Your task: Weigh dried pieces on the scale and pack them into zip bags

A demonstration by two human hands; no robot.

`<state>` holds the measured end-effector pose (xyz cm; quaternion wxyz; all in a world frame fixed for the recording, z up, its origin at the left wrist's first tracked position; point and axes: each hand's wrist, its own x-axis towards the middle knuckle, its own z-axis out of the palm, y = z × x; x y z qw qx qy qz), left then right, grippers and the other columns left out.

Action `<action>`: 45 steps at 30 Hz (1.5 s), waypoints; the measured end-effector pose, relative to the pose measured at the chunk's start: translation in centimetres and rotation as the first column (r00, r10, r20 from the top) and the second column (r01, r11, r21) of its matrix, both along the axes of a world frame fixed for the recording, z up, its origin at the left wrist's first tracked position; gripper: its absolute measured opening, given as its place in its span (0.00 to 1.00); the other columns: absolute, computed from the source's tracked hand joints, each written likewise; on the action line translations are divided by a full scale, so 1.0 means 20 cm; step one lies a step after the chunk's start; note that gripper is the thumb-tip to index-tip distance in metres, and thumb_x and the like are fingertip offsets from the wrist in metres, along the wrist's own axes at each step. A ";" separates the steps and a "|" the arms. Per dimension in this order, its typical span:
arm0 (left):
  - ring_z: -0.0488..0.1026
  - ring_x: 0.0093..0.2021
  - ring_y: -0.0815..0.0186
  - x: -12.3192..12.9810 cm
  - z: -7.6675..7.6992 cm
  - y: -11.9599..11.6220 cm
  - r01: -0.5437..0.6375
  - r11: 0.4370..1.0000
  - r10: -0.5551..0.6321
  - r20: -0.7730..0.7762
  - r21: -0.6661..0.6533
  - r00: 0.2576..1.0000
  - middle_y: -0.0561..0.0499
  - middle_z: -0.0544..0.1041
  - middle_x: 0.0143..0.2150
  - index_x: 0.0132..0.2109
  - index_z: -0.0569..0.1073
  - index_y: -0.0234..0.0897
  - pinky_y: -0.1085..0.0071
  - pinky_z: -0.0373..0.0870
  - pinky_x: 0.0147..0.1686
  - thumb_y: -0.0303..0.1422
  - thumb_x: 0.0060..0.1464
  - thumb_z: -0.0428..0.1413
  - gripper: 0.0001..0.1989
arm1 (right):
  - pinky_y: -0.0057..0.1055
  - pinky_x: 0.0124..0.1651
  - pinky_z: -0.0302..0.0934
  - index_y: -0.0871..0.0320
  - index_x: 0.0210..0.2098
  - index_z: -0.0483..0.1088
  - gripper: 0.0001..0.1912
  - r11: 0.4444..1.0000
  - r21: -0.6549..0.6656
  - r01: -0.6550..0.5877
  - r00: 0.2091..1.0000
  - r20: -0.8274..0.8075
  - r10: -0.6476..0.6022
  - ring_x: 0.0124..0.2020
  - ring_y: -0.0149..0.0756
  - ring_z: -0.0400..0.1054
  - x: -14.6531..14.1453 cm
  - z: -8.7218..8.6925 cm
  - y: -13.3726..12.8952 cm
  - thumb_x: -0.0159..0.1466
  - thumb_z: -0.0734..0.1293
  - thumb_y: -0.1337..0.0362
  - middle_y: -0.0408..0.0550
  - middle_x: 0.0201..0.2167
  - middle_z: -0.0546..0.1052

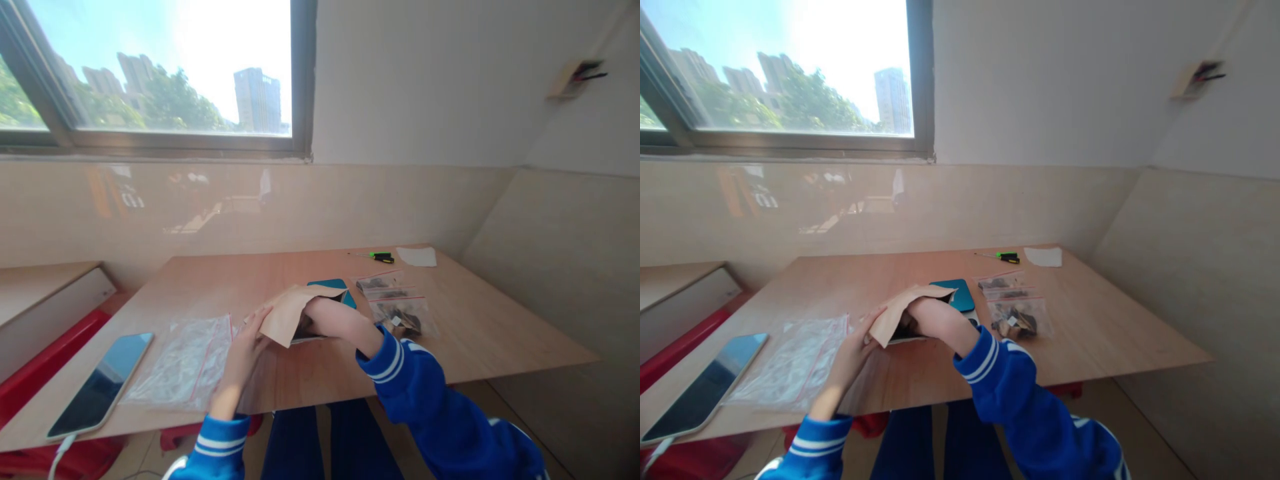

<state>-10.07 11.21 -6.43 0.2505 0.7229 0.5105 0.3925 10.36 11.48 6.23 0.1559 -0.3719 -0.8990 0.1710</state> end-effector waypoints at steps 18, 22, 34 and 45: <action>0.73 0.54 0.53 -0.01 0.05 0.06 -0.054 0.988 0.060 0.034 -0.146 0.998 0.47 0.79 0.51 0.58 0.70 0.40 0.59 0.65 0.53 0.45 0.55 0.53 0.26 | 0.32 0.49 0.67 0.50 0.47 0.70 0.23 0.991 -0.129 -0.037 0.400 -0.911 -0.103 0.46 0.34 0.72 0.25 0.02 0.13 0.53 0.75 0.63 0.45 0.53 0.73; 0.74 0.53 0.51 -0.01 0.04 0.08 -0.168 0.974 0.179 0.065 -0.153 0.982 0.44 0.78 0.51 0.53 0.72 0.38 0.57 0.67 0.51 0.47 0.55 0.52 0.24 | 0.32 0.47 0.68 0.52 0.51 0.66 0.23 0.951 -0.184 0.249 0.346 -0.900 -0.265 0.45 0.34 0.72 0.35 -0.19 0.30 0.57 0.71 0.59 0.48 0.52 0.74; 0.74 0.51 0.53 -0.01 -0.01 0.09 -0.221 0.967 0.241 0.161 -0.130 0.957 0.44 0.77 0.51 0.52 0.70 0.38 0.58 0.67 0.49 0.48 0.55 0.52 0.23 | 0.51 0.63 0.51 0.57 0.53 0.70 0.25 0.832 0.060 0.551 0.830 -0.145 -0.539 0.64 0.53 0.56 0.42 -0.54 0.44 0.57 0.71 0.58 0.60 0.62 0.65; 0.75 0.50 0.52 0.00 0.01 0.06 -0.198 0.972 0.213 0.117 -0.126 0.970 0.44 0.78 0.48 0.51 0.69 0.37 0.57 0.69 0.48 0.45 0.56 0.52 0.21 | 0.51 0.65 0.46 0.59 0.64 0.56 0.33 0.829 0.123 0.546 0.811 -0.324 -0.487 0.67 0.49 0.50 0.37 -0.41 0.33 0.64 0.61 0.49 0.61 0.65 0.59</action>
